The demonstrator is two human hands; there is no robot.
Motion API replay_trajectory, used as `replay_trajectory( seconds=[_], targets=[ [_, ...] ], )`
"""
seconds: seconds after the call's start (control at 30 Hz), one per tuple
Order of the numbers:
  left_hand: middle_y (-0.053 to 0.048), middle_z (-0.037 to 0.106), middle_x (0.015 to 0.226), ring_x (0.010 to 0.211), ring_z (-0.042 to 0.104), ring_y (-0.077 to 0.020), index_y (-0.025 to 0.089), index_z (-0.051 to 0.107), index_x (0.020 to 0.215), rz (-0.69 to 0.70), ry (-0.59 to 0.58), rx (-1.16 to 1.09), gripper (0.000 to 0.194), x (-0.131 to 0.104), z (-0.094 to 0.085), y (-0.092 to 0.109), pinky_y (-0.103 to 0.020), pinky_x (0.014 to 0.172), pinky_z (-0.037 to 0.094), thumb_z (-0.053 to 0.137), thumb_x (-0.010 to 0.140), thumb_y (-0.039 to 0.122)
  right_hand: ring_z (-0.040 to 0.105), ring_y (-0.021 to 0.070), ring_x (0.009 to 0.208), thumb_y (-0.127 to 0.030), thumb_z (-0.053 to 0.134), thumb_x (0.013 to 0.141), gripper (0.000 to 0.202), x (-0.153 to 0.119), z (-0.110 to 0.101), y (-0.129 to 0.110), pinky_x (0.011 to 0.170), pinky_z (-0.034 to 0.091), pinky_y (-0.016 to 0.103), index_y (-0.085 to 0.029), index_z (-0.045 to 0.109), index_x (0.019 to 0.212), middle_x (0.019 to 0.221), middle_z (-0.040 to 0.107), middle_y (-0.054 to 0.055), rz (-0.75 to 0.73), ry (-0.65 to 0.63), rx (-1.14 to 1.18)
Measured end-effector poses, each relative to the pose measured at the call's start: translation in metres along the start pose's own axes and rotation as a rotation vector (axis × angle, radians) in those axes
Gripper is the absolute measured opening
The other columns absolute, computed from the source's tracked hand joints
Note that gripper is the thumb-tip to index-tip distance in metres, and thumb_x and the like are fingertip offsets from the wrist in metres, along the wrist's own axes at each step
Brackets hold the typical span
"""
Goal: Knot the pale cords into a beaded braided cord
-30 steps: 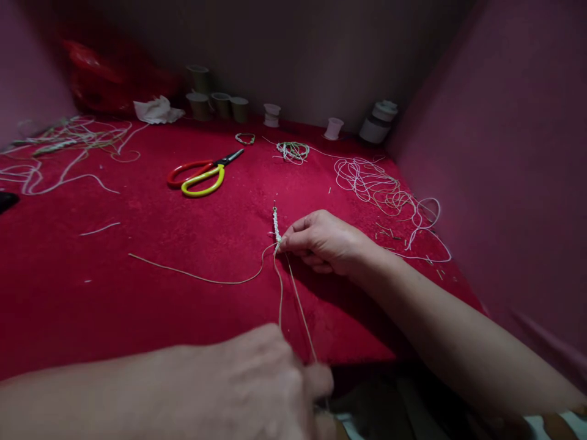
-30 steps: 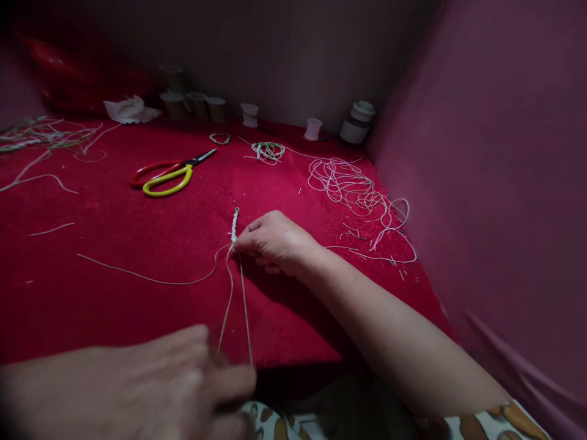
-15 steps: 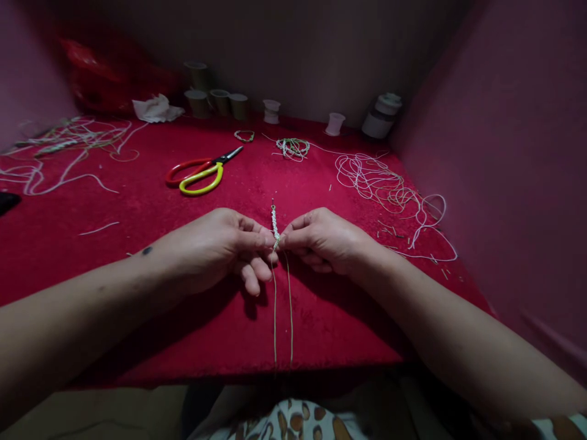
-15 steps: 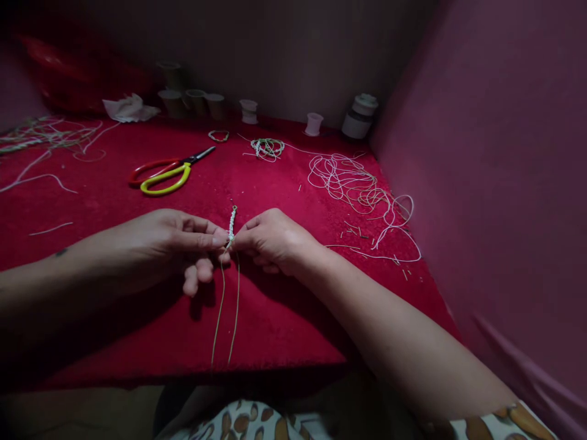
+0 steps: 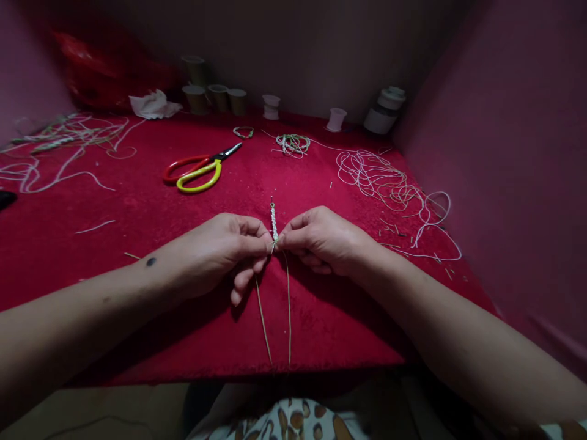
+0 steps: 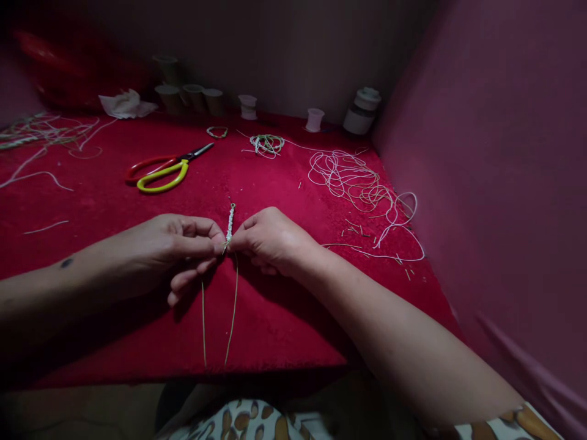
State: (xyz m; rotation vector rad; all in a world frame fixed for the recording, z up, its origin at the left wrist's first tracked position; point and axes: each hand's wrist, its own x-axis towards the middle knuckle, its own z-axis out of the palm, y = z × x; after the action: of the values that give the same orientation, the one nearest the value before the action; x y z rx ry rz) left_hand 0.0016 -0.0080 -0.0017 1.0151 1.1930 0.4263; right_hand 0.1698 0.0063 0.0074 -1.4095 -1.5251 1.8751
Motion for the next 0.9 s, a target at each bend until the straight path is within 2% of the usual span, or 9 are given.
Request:
replay_trajectory(
  seconds=[0.13,0.27,0.4,0.5,0.63,0.8,0.9],
  targets=[
    [0.007,0.040,0.030,0.021,0.032,-0.0070,0.021,0.048,0.055,0.010,0.016,-0.003,0.026,0.000,0.002,0.001,-0.018,0.024,0.030,0.059,0.077,0.028,0.026,0.0031,0.027,-0.021,0.066,0.074,0.031,0.001,0.000,0.001,0.025,0.020,0.017,-0.017,0.042,0.054,0.037,0.034,-0.009,-0.008,0.003,0.017],
    [0.007,0.036,0.027,0.021,0.030,-0.0064,0.021,0.047,0.053,-0.003,0.021,0.036,0.031,0.000,0.001,0.001,-0.017,0.024,0.023,0.058,0.080,0.034,0.026,0.0035,0.026,-0.022,0.066,0.075,0.032,0.000,0.000,0.000,0.025,0.020,0.017,-0.018,0.041,0.055,0.036,0.034,-0.009,-0.005,0.014,0.004],
    [0.006,0.037,0.030,0.020,0.029,-0.0059,0.021,0.047,0.051,-0.002,0.049,0.058,0.033,0.001,0.001,0.004,-0.018,0.024,0.021,0.062,0.076,0.036,0.026,0.0041,0.026,-0.022,0.065,0.076,0.030,-0.001,0.001,0.000,0.025,0.021,0.017,-0.018,0.043,0.057,0.036,0.035,-0.009,-0.015,0.020,-0.021],
    [0.006,0.033,0.029,0.021,0.027,-0.0058,0.021,0.045,0.047,0.002,0.060,0.072,0.037,0.003,0.002,0.005,-0.019,0.025,0.018,0.065,0.073,0.038,0.027,0.0047,0.026,-0.022,0.065,0.077,0.026,0.000,0.003,0.001,0.026,0.021,0.018,-0.018,0.044,0.060,0.036,0.035,-0.009,-0.032,0.034,-0.065],
    [0.007,0.034,0.035,0.025,0.028,-0.0053,0.021,0.045,0.048,0.064,0.073,0.104,0.035,0.010,0.000,0.002,-0.019,0.028,0.017,0.068,0.070,0.036,0.028,0.0053,0.028,-0.019,0.059,0.079,0.019,0.000,0.001,0.000,0.029,0.020,0.019,-0.018,0.049,0.063,0.037,0.035,-0.008,-0.052,0.083,-0.198],
    [0.005,0.035,0.034,0.025,0.028,-0.0059,0.021,0.045,0.044,0.074,0.104,0.168,0.033,0.012,0.000,0.001,-0.020,0.028,0.016,0.061,0.072,0.028,0.039,0.0064,0.042,-0.016,0.058,0.074,0.014,-0.009,-0.002,-0.001,0.041,0.027,0.020,-0.014,0.058,0.060,0.049,0.050,-0.002,-0.194,0.203,-0.503],
    [0.003,0.040,0.031,0.023,0.028,-0.0065,0.020,0.051,0.046,0.047,0.114,0.200,0.028,0.007,0.003,0.007,-0.021,0.026,0.016,0.057,0.072,0.025,0.047,0.0096,0.051,-0.015,0.054,0.076,0.015,-0.022,0.008,0.005,0.050,0.033,0.022,-0.015,0.061,0.063,0.056,0.057,0.002,-0.328,0.280,-0.621]
  ],
)
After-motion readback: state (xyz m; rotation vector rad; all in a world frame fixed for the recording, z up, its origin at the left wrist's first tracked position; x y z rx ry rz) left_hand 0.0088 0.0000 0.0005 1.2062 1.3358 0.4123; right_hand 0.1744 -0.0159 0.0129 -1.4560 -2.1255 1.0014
